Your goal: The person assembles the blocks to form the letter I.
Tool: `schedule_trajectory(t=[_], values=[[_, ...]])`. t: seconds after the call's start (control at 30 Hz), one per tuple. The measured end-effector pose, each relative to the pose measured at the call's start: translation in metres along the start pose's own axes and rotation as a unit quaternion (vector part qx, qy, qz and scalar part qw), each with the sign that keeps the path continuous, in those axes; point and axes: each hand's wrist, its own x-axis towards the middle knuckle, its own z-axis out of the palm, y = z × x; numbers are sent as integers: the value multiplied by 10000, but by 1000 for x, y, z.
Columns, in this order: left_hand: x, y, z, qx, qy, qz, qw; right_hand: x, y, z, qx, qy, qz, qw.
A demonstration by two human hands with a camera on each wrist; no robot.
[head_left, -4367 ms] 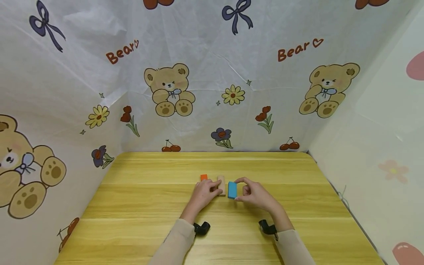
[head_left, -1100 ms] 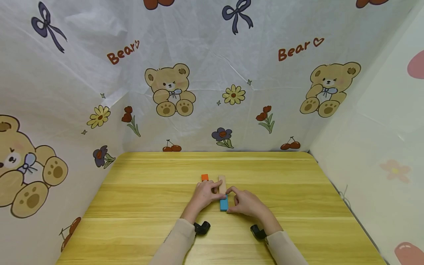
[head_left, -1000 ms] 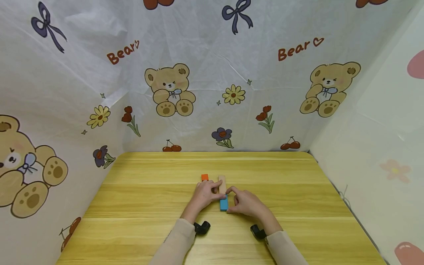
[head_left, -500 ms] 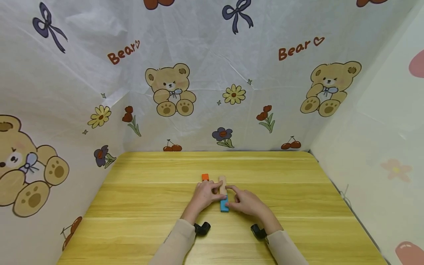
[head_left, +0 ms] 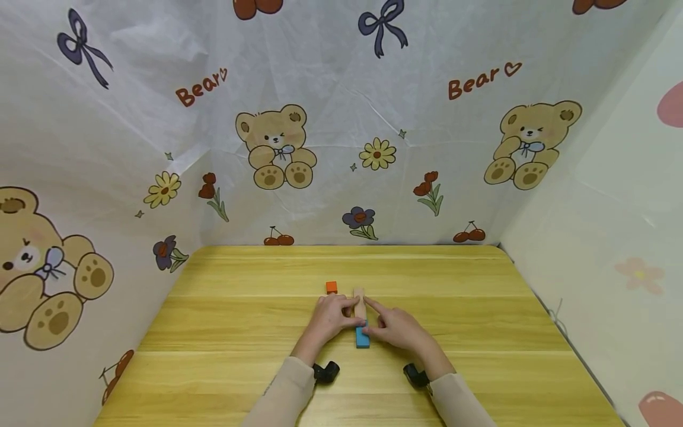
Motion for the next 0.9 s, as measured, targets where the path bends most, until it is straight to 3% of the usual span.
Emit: schedule_trajectory(t=[0.9], values=[[-1, 0, 0, -261, 80, 258, 9993, 0, -6, 3, -530, 13, 14, 9986]])
